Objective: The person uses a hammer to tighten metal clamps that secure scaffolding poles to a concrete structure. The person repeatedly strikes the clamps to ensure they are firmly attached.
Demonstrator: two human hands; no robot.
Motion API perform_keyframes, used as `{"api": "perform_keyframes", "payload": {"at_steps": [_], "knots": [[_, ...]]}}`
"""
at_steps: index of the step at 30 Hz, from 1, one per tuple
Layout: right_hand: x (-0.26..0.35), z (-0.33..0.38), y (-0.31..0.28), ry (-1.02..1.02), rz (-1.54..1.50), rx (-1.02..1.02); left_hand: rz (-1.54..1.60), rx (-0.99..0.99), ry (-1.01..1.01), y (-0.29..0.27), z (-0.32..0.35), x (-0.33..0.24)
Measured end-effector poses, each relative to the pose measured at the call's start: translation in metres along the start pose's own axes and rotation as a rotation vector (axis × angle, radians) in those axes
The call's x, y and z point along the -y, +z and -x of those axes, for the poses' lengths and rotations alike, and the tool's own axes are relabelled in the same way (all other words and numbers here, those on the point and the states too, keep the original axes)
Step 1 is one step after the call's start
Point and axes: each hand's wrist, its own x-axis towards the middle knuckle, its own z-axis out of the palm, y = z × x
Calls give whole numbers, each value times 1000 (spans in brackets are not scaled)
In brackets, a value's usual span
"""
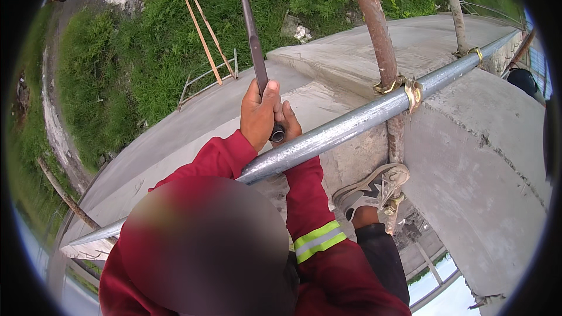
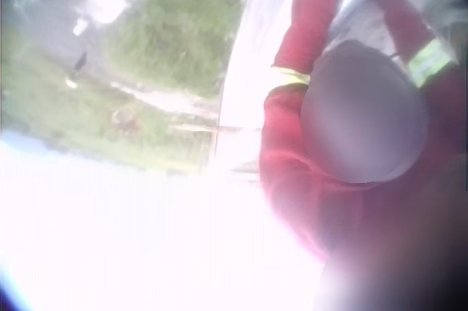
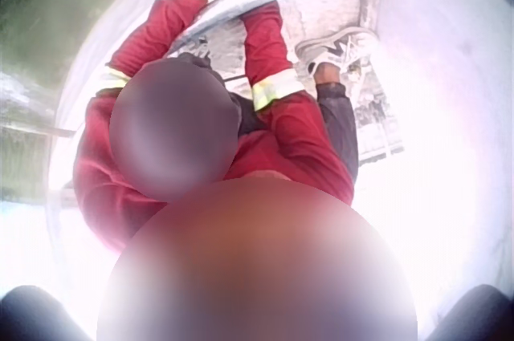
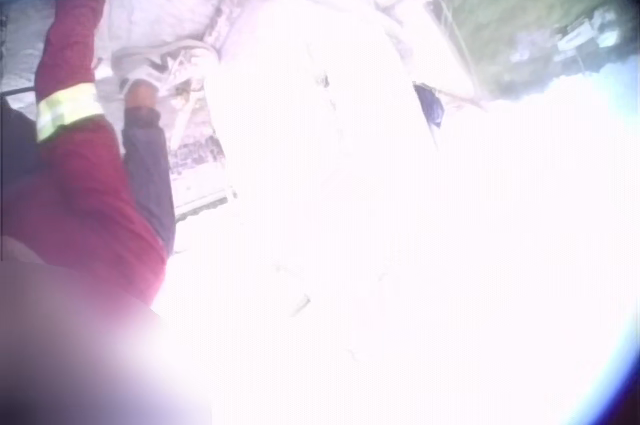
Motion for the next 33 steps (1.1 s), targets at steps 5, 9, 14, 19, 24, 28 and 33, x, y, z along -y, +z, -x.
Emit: {"api": "perform_keyframes", "payload": {"at_steps": [5,9,14,19,24,28,33], "knots": [[10,12,5,50,-471,174,-76,-77,152,8,-9,-5],[12,5,2,-47,-389,195,-244,-75,155,-1,-9,-7],[28,-12,-7,-233,-508,-16,-466,2,301,-9,-17,0],[52,-20,-19,-347,-364,-128,-544,171,42,-20,-22,-3],[73,-26,-34,-396,-298,-246,-989,545,35,-5,-2,-19],[77,-27,-47,-391,-233,-363,-960,286,608,11,0,-33],[75,-25,-61,-409,-369,-158,-1422,420,221,-1,-27,-32]]}}
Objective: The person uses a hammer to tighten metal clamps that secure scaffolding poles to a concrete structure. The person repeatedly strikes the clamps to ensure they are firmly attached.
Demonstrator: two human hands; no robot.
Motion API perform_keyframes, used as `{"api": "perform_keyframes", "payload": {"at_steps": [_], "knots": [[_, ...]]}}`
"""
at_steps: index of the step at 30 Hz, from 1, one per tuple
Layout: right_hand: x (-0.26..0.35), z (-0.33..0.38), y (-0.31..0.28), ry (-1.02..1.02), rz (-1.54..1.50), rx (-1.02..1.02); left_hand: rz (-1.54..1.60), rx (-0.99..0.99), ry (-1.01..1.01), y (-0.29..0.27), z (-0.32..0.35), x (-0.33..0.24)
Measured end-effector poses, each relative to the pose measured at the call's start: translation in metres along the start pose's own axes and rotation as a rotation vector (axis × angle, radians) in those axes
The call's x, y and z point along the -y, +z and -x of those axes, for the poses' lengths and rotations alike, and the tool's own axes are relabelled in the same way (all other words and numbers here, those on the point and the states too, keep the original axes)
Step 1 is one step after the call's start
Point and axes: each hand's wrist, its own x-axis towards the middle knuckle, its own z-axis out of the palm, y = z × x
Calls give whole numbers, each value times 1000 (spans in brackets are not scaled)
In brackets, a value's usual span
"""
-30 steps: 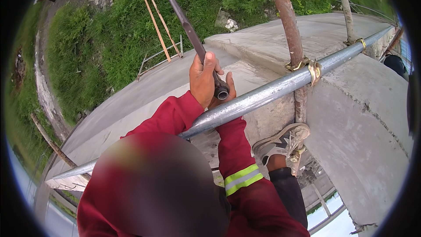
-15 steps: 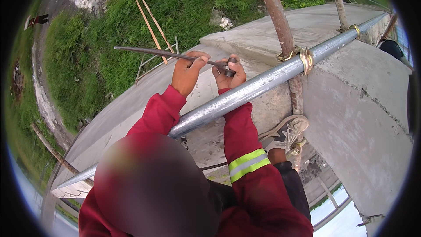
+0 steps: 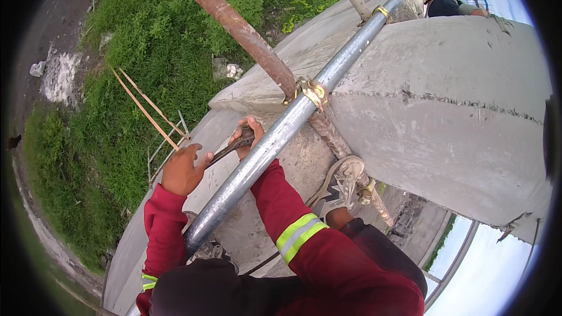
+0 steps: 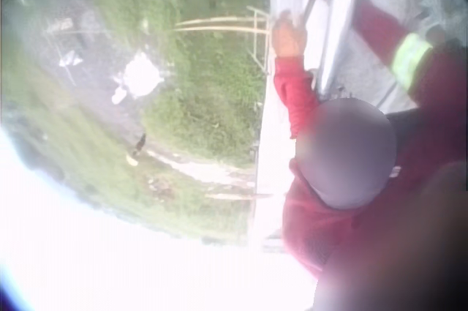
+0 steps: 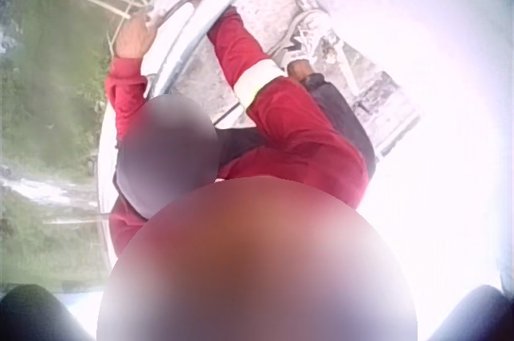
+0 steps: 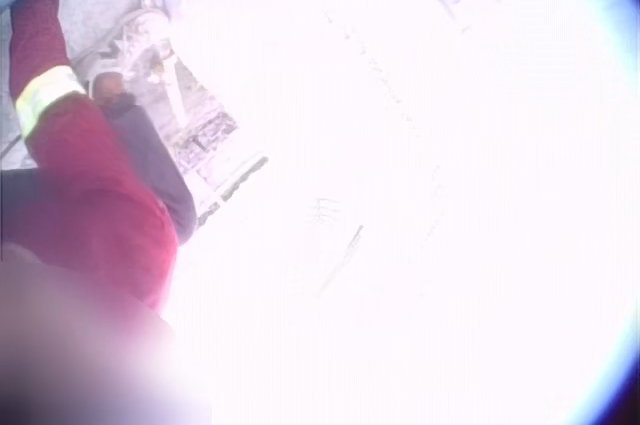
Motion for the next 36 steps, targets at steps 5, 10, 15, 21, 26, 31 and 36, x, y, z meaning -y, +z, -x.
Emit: {"api": "perform_keyframes", "payload": {"at_steps": [5,10,15,21,26,31,36], "knots": [[11,-13,-2,167,248,51,546,577,-265,21,0,17],[20,-10,1,-77,192,-160,35,29,147,27,-7,13],[42,30,-6,-92,-373,18,67,143,55,8,-37,17],[51,54,15,-231,-286,239,-197,270,120,-5,-85,-3],[52,60,25,-310,166,18,-237,268,239,5,-109,-40],[57,63,24,-263,176,29,-304,347,423,5,-149,-62],[55,61,23,-268,166,48,-377,393,539,-1,-178,-65]]}}
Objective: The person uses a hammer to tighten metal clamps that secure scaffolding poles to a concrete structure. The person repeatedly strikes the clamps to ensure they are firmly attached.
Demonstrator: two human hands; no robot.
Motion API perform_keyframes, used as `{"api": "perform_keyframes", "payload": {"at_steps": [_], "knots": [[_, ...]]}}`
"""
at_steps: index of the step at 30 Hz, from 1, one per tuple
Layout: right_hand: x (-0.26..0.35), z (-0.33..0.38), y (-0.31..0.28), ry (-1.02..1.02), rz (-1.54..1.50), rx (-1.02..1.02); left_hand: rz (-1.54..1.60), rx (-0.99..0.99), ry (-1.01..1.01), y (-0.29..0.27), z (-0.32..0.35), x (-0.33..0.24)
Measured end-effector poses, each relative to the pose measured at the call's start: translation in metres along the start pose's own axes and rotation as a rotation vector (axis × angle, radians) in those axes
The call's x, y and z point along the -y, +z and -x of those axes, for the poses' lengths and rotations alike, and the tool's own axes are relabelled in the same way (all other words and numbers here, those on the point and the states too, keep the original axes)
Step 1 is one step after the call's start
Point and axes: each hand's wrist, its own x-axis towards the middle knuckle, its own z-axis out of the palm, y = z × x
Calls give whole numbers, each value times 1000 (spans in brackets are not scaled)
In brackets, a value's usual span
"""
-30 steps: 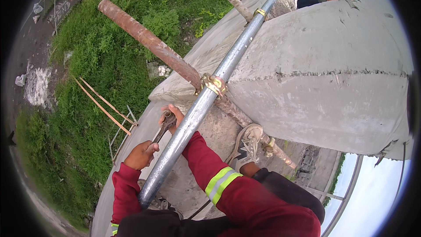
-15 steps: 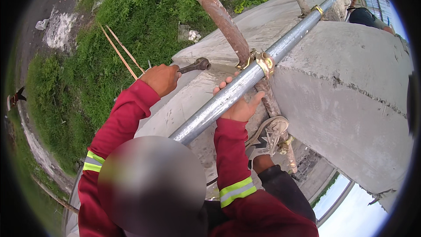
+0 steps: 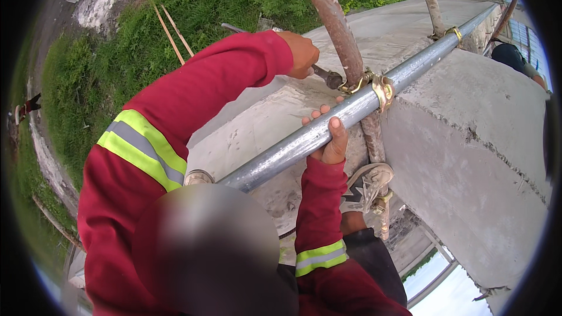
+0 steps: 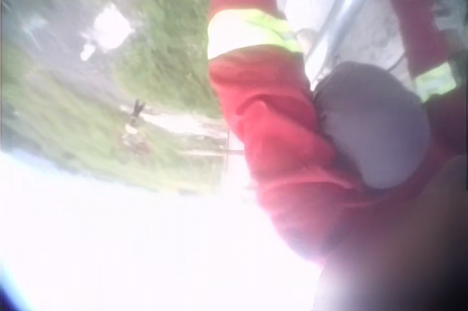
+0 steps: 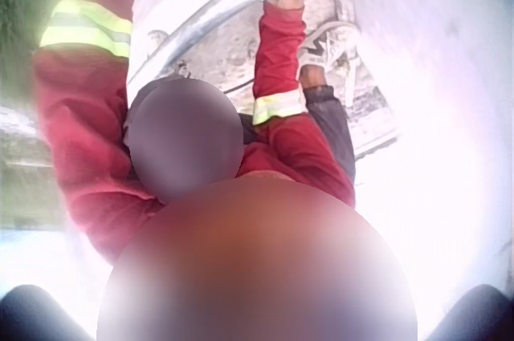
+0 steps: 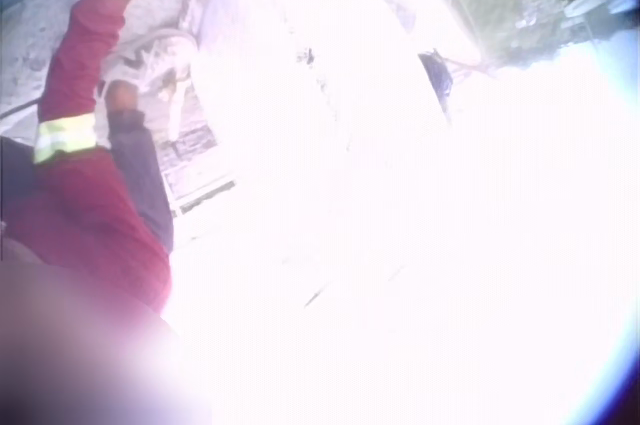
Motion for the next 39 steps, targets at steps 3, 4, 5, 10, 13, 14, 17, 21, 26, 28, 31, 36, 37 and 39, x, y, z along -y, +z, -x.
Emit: {"api": "perform_keyframes", "payload": {"at_steps": [3,4,5,10,13,14,17,21,26,28,31,36,37,39], "knots": [[-2,0,-3,16,-4,28,15,37,30,-3,-3,5],[-2,-2,-4,-1,-7,37,6,38,51,-3,-3,6],[0,-4,-6,-4,16,35,0,18,55,-2,-3,7],[-1,-2,-10,-7,119,63,156,-5,-36,20,11,5],[-3,-1,-13,-11,136,64,339,-58,-114,49,24,-5],[-3,0,-15,-11,136,61,334,-119,-121,57,27,-8],[-9,0,-21,-48,121,80,342,-201,-166,76,32,-14],[-24,-3,-38,38,-59,-135,395,-168,-258,84,36,-25],[-48,-38,-75,148,-34,-303,580,-227,-348,99,42,-46],[-57,-66,-85,188,-88,-293,641,-278,-357,112,43,-55],[-57,-97,-94,171,-451,19,776,-266,-341,134,43,-66],[-46,-110,-83,141,-767,-83,810,-258,-174,139,48,-61],[-46,-109,-79,92,-669,-201,751,-221,-143,132,48,-55],[-48,-109,-71,45,-503,-351,645,-62,-117,108,47,-36]]}}
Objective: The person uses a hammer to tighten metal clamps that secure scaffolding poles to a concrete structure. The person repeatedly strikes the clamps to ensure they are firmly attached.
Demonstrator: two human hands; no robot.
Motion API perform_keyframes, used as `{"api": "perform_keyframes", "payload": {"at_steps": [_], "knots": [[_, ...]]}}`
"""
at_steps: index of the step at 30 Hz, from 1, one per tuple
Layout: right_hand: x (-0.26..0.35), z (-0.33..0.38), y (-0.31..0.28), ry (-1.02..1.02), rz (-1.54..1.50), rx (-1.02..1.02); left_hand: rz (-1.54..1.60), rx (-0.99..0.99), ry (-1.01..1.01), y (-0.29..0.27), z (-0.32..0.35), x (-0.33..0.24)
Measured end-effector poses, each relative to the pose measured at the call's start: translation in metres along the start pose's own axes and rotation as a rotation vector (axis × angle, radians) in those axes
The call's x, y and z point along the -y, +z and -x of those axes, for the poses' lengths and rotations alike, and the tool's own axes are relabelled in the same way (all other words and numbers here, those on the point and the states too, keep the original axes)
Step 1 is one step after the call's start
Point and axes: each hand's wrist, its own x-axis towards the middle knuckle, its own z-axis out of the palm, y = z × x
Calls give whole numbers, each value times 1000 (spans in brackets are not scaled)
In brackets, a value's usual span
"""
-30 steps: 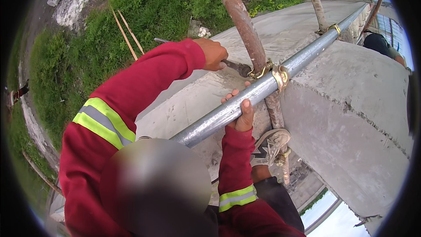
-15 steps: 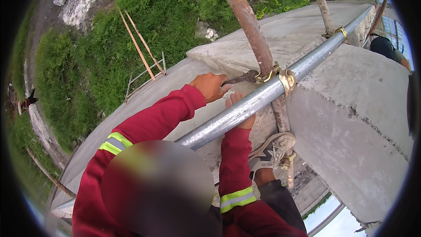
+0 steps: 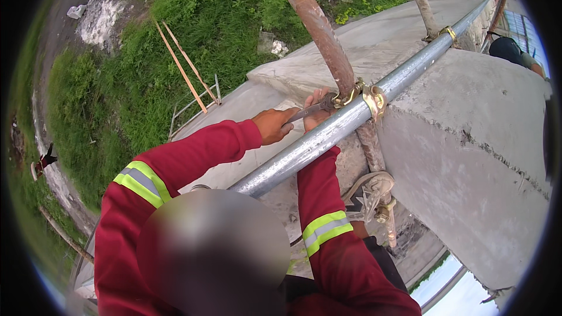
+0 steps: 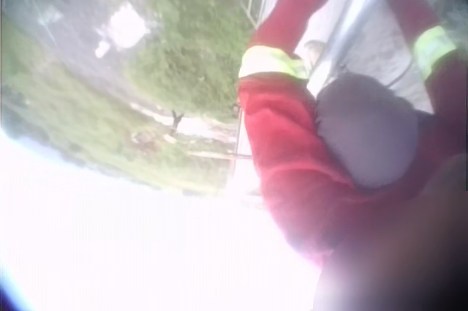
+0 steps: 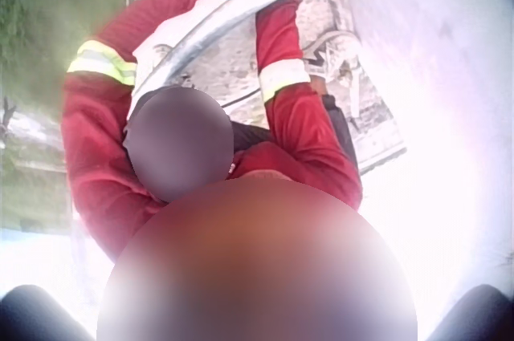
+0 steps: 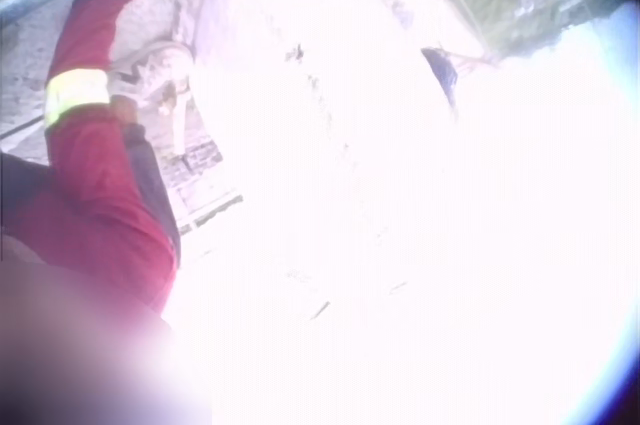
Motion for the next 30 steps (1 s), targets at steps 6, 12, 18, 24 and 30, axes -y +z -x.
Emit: {"api": "perform_keyframes", "payload": {"at_steps": [6,12,18,24,30], "knots": [[-7,5,-6,37,-38,67,-885,35,54,-106,-61,-8],[-5,-3,-15,32,-105,274,-1091,-311,231,-119,-90,-14],[-2,-6,-10,38,-213,181,-326,-104,-217,-2,11,1],[11,-4,-8,168,-162,206,281,-147,-186,59,25,13],[14,-20,5,269,-227,-254,381,-208,-121,44,30,14]]}}
